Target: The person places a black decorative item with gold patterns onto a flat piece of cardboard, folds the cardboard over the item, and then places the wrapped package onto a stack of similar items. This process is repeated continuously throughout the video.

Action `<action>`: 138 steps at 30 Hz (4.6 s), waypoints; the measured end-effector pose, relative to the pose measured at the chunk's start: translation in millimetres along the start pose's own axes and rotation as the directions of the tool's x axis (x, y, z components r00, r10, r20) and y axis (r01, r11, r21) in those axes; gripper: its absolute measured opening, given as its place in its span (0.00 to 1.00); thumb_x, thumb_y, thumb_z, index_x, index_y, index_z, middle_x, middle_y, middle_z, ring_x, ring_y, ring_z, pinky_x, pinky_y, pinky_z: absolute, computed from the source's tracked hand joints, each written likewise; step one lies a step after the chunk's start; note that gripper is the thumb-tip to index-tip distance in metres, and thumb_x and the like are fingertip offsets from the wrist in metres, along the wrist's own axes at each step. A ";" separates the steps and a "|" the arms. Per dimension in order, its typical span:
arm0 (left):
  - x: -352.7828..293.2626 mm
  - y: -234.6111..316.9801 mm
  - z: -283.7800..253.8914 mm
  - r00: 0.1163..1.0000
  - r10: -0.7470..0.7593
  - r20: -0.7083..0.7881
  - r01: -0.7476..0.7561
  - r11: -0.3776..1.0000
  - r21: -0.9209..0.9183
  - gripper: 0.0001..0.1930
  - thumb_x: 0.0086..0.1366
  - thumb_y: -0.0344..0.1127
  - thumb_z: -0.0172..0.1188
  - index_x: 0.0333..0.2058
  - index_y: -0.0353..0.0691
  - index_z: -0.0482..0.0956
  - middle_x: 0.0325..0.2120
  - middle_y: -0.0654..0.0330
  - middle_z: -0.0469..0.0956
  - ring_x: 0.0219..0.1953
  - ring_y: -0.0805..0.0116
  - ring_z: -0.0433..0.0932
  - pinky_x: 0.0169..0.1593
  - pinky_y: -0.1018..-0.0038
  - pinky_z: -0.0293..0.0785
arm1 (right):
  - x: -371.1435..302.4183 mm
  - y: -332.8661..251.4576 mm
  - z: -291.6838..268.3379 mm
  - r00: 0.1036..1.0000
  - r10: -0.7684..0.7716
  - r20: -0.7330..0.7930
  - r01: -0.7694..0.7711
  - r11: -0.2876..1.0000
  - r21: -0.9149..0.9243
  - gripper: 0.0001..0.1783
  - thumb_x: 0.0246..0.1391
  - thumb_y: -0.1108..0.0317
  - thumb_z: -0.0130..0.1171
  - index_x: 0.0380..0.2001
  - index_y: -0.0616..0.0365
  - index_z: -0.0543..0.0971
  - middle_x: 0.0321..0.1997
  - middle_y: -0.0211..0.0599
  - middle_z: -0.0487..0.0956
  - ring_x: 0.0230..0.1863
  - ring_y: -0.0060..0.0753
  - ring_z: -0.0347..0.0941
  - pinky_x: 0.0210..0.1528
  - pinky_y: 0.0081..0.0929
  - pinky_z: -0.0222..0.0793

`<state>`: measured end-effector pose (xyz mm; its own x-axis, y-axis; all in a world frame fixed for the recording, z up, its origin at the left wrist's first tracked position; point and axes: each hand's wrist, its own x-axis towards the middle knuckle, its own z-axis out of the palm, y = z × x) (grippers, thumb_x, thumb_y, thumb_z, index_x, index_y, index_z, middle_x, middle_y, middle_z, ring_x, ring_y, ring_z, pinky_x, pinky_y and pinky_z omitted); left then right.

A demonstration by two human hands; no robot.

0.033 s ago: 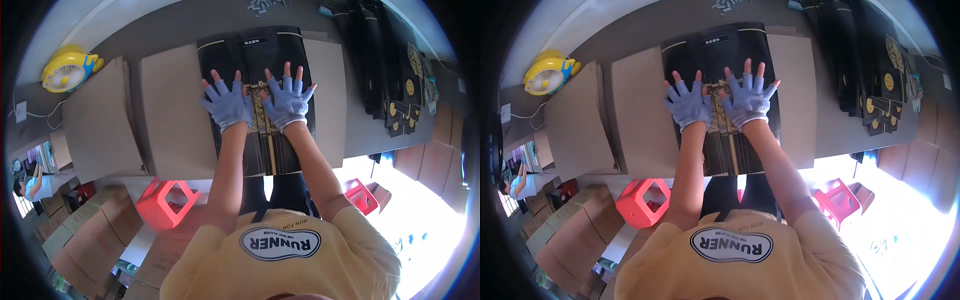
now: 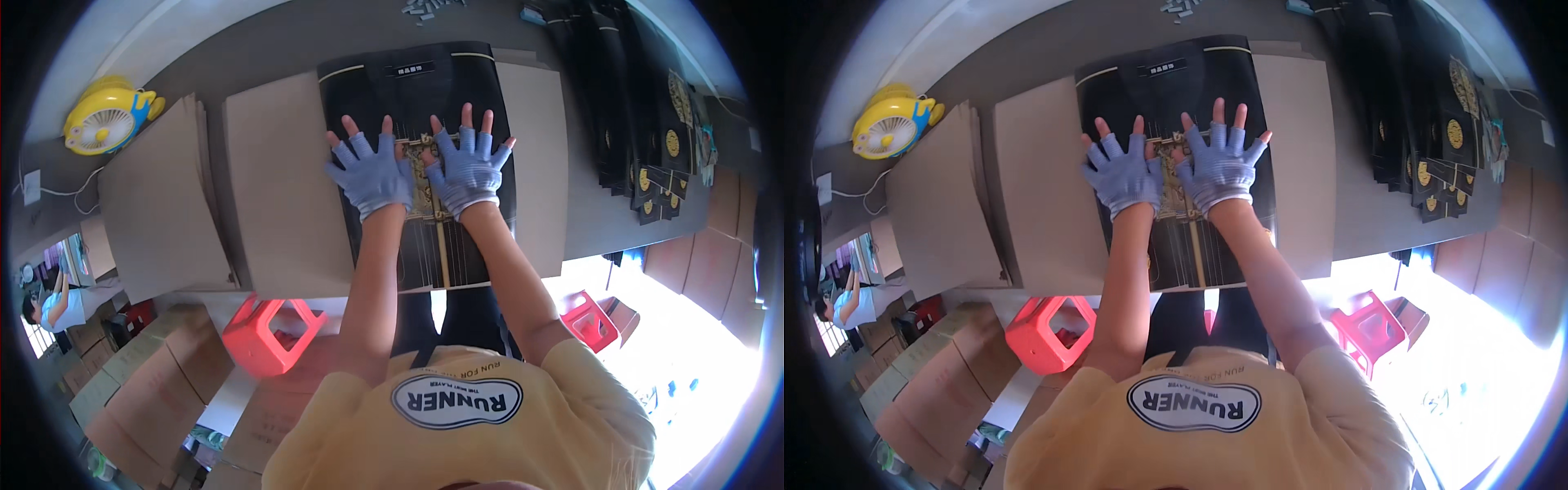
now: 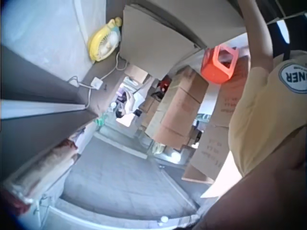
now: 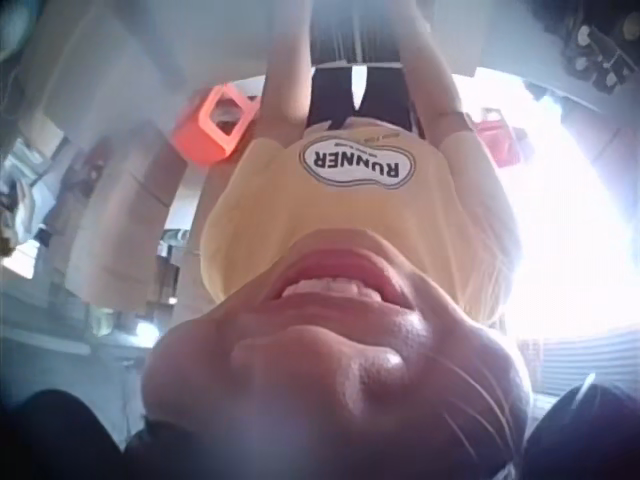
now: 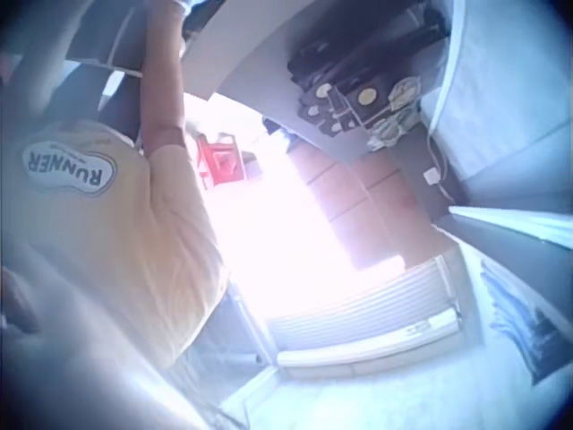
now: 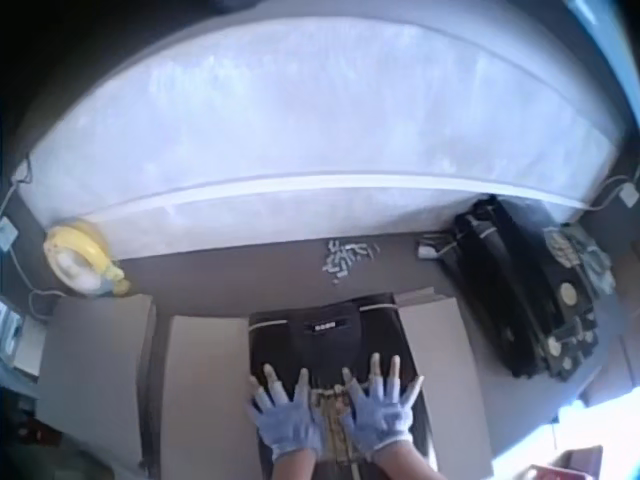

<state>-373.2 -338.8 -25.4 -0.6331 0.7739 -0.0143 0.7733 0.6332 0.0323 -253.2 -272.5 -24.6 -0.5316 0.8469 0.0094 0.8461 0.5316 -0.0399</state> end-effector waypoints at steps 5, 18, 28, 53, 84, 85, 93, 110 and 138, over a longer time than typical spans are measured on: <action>0.0 0.7 15.2 0.998 0.008 -0.058 -0.006 0.999 0.040 0.23 0.68 0.54 0.43 0.62 0.72 0.62 0.69 0.50 0.45 0.70 0.40 0.42 0.64 0.42 0.43 | 3.6 -6.3 12.9 1.000 0.008 -0.023 -0.007 0.999 0.037 0.32 0.58 0.39 0.43 0.65 0.28 0.61 0.74 0.44 0.46 0.74 0.59 0.30 0.62 0.79 0.23; -6.1 -7.9 29.6 0.965 0.121 -0.233 -0.131 0.991 -0.026 0.24 0.64 0.50 0.49 0.60 0.69 0.66 0.65 0.47 0.56 0.64 0.35 0.53 0.59 0.40 0.50 | -1.4 -6.3 17.9 0.990 -0.037 -0.134 0.047 0.996 0.077 0.32 0.57 0.41 0.45 0.65 0.32 0.62 0.70 0.49 0.54 0.72 0.65 0.39 0.62 0.79 0.31; -5.4 -5.2 21.1 0.949 0.159 -0.271 -0.163 0.987 0.010 0.24 0.62 0.47 0.51 0.58 0.62 0.70 0.64 0.46 0.58 0.64 0.39 0.55 0.62 0.43 0.51 | -1.9 -8.5 13.8 0.988 -0.066 -0.141 0.068 0.998 0.010 0.38 0.50 0.43 0.53 0.65 0.39 0.63 0.71 0.54 0.52 0.71 0.66 0.40 0.62 0.78 0.32; -130.3 15.7 26.7 0.968 0.232 -0.090 -0.248 0.864 -0.438 0.31 0.63 0.45 0.49 0.62 0.36 0.62 0.66 0.48 0.53 0.68 0.45 0.50 0.64 0.43 0.48 | 97.2 -197.1 36.9 0.659 -0.738 -0.149 0.750 0.658 0.057 0.33 0.53 0.52 0.51 0.61 0.54 0.64 0.64 0.46 0.63 0.65 0.46 0.57 0.67 0.45 0.50; -139.0 -3.8 30.7 0.871 0.442 -0.213 -0.489 0.818 -0.303 0.31 0.61 0.41 0.47 0.61 0.34 0.55 0.66 0.39 0.49 0.69 0.37 0.44 0.67 0.43 0.41 | 109.4 71.5 28.7 0.944 -0.229 -0.240 0.250 0.966 0.063 0.36 0.61 0.46 0.44 0.68 0.50 0.55 0.73 0.40 0.51 0.73 0.44 0.46 0.72 0.44 0.40; -141.2 -5.0 32.9 0.873 0.447 -0.198 -0.487 0.821 -0.297 0.31 0.61 0.41 0.47 0.61 0.34 0.55 0.66 0.39 0.49 0.68 0.37 0.44 0.67 0.43 0.41 | 130.1 71.8 31.9 0.940 -0.216 -0.263 0.228 0.973 0.016 0.36 0.61 0.46 0.43 0.67 0.51 0.55 0.72 0.40 0.52 0.73 0.45 0.47 0.72 0.44 0.41; -139.6 1.0 30.0 0.881 0.443 -0.164 -0.472 0.839 -0.272 0.32 0.59 0.42 0.52 0.60 0.35 0.59 0.65 0.40 0.51 0.67 0.39 0.49 0.66 0.44 0.46 | 161.4 71.9 11.4 0.920 -0.387 -0.068 0.388 0.922 0.000 0.32 0.63 0.48 0.37 0.64 0.55 0.63 0.70 0.43 0.57 0.73 0.42 0.47 0.71 0.45 0.41; -107.5 -42.6 34.9 0.777 0.565 -0.279 -0.629 0.723 -0.286 0.24 0.58 0.38 0.56 0.55 0.54 0.72 0.58 0.61 0.67 0.57 0.58 0.67 0.57 0.59 0.64 | -192.0 133.4 -7.2 0.853 0.328 0.406 -0.473 0.158 0.867 0.24 0.56 0.69 0.53 0.58 0.57 0.69 0.49 0.39 0.77 0.45 0.26 0.74 0.46 0.24 0.70; 1.7 534.8 -9.7 0.658 0.713 -0.243 -0.729 0.684 0.034 0.30 0.67 0.55 0.41 0.65 0.52 0.56 0.66 0.42 0.49 0.68 0.39 0.46 0.65 0.45 0.44 | -74.9 561.2 -86.4 0.630 0.681 0.372 -0.148 -0.364 0.919 0.20 0.58 0.67 0.56 0.53 0.58 0.72 0.34 0.27 0.73 0.28 0.17 0.69 0.29 0.17 0.73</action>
<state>39.0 1.1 1.5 0.1265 0.9582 0.2567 0.9914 -0.1306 -0.0013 264.8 -36.5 38.6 0.2269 0.8912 -0.3927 -0.2650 -0.3315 -0.9054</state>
